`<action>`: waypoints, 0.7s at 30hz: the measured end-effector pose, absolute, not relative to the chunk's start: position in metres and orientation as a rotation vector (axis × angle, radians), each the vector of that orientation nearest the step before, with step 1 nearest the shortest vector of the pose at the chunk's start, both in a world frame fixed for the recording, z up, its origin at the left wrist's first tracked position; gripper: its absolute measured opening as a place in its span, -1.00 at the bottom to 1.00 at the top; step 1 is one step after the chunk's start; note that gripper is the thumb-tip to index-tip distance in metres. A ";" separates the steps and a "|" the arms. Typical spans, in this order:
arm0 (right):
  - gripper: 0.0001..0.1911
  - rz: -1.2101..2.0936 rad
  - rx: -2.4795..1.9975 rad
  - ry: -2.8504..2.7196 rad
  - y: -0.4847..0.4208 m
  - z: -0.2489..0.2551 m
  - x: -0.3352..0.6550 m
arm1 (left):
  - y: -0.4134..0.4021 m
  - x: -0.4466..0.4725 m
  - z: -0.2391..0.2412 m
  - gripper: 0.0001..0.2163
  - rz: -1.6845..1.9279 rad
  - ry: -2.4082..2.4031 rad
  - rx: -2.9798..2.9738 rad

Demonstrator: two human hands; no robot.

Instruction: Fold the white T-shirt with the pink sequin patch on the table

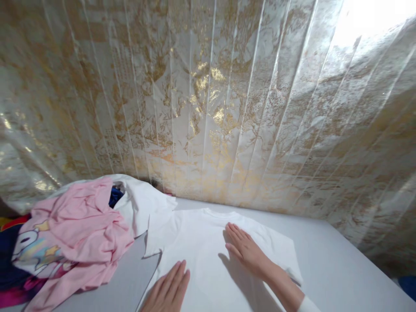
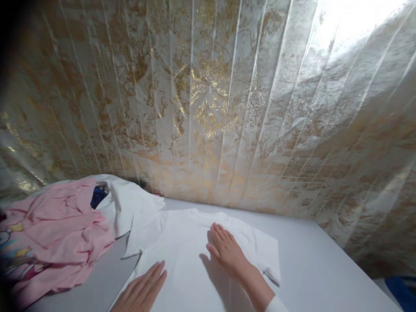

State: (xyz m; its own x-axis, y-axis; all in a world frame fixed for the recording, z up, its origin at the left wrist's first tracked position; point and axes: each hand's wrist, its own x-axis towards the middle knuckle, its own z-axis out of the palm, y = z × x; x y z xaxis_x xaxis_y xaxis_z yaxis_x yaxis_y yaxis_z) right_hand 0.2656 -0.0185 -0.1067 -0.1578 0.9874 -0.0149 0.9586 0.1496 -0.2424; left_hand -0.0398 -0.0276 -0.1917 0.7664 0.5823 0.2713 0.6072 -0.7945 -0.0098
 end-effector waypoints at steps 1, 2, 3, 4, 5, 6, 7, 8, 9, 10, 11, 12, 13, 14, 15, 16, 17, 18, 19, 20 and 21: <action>-0.38 0.300 -1.881 -2.279 -0.017 -0.105 0.258 | -0.020 -0.027 -0.176 -0.27 -0.312 -0.992 -2.933; -0.40 0.300 -1.815 -2.291 -0.017 -0.107 0.248 | -0.011 -0.012 -0.159 -0.27 -0.281 -1.051 -2.972; -0.42 0.295 -1.751 -2.296 -0.018 -0.110 0.236 | -0.003 0.004 -0.141 -0.33 -0.276 -1.126 -2.992; -0.44 0.282 -1.700 -2.287 -0.020 -0.114 0.226 | 0.004 0.020 -0.124 -0.43 -0.279 -1.252 -2.996; -0.46 0.258 -1.664 -2.264 -0.022 -0.120 0.217 | 0.012 0.036 -0.109 -0.52 -0.289 -1.398 -2.983; -0.47 0.222 -1.637 -2.232 -0.023 -0.125 0.211 | 0.019 0.049 -0.099 -0.59 -0.302 -1.448 -2.964; -0.48 0.180 -1.616 -2.201 -0.025 -0.131 0.207 | 0.026 0.060 -0.093 -0.62 -0.323 -1.485 -2.948; -0.47 0.141 -1.601 -2.179 -0.026 -0.135 0.205 | 0.034 0.069 -0.091 -0.65 -0.349 -1.492 -2.941; -0.46 0.115 -1.592 -2.175 -0.027 -0.138 0.205 | 0.041 0.075 -0.092 -0.67 -0.377 -1.470 -2.946; -0.45 0.109 -1.592 -2.190 -0.027 -0.140 0.206 | 0.049 0.078 -0.095 -0.69 -0.406 -1.436 -2.962; -0.44 0.118 -1.599 -2.220 -0.028 -0.141 0.207 | 0.058 0.080 -0.099 -0.70 -0.435 -1.394 -2.984; -0.42 0.134 -1.614 -2.252 -0.029 -0.141 0.207 | 0.066 0.081 -0.104 -0.71 -0.462 -1.355 -3.004; -0.41 0.149 -1.630 -2.278 -0.031 -0.140 0.207 | 0.073 0.080 -0.107 -0.73 -0.488 -1.327 -3.020; -0.40 0.161 -1.637 -2.297 -0.032 -0.139 0.207 | 0.080 0.079 -0.111 -0.74 -0.514 -1.315 -3.026; -0.40 0.166 -1.630 -2.311 -0.034 -0.138 0.206 | 0.086 0.078 -0.113 -0.74 -0.542 -1.317 -3.024; -0.39 0.164 -1.616 -2.317 -0.035 -0.137 0.205 | 0.091 0.077 -0.115 -0.75 -0.569 -1.327 -3.018; -0.37 0.159 -1.603 -2.317 -0.036 -0.137 0.204 | 0.095 0.075 -0.117 -0.75 -0.594 -1.338 -3.010; -0.35 0.156 -1.591 -2.319 -0.036 -0.137 0.204 | 0.097 0.073 -0.119 -0.76 -0.615 -1.343 -3.004; -0.34 0.162 -1.577 -2.334 -0.036 -0.137 0.206 | 0.098 0.072 -0.121 -0.76 -0.633 -1.342 -3.002; -0.34 0.173 -1.571 -2.353 -0.034 -0.137 0.210 | 0.098 0.070 -0.123 -0.76 -0.646 -1.336 -3.003; -0.35 0.183 -1.584 -2.363 -0.031 -0.138 0.215 | 0.098 0.069 -0.125 -0.75 -0.655 -1.325 -3.006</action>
